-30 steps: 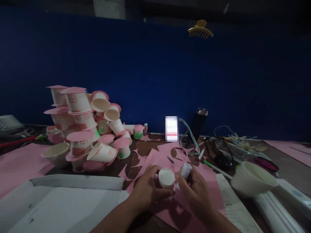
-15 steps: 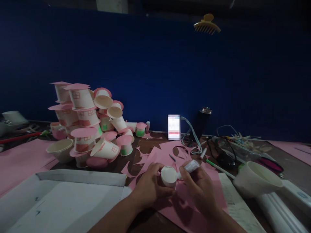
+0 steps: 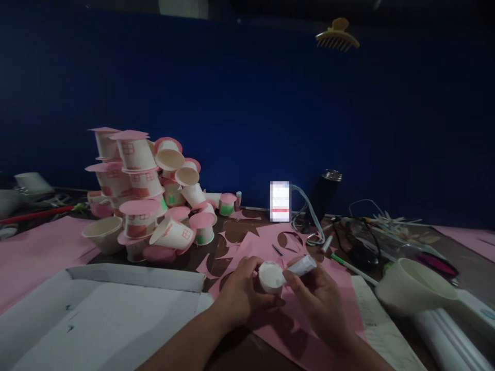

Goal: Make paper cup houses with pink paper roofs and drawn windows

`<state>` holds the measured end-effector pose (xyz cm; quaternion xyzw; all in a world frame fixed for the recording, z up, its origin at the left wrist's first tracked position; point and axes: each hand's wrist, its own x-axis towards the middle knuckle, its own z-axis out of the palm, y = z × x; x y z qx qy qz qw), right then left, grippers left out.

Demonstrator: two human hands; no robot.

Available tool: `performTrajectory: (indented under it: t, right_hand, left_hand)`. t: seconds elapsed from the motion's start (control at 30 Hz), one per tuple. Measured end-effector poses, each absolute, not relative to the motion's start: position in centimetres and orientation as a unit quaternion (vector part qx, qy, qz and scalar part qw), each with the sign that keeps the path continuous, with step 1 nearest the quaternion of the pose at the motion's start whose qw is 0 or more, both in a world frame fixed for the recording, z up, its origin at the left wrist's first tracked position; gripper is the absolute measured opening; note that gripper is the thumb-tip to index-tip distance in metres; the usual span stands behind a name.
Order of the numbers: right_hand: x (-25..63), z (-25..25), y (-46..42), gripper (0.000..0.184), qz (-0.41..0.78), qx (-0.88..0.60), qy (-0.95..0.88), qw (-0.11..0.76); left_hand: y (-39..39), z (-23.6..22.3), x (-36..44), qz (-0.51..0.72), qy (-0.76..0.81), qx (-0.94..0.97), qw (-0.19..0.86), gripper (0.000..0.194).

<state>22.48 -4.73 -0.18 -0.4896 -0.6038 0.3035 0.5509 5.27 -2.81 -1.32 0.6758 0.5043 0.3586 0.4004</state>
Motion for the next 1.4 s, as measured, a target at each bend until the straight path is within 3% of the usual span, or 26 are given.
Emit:
performTrajectory:
  t: [0.47,0.77,1.4]
  right_hand:
    - [22.4,0.4,-4.1,0.035,0.412,-0.501,-0.459,0.607]
    - [22.3,1.1,-4.5,0.037,0.405,-0.499,-0.474,0.601]
    - [23.2,0.3,-4.2,0.033,0.417,-0.476,-0.528,0.567]
  left_hand:
    - [-2.2,-0.7,5.2,0.391,0.465,0.556,0.567,0.060]
    - [-2.6,0.1,5.4,0.360,0.478,0.545,0.587,0.063]
    - [-2.7,-0.4,5.3,0.384,0.480,0.642,0.458,0.057]
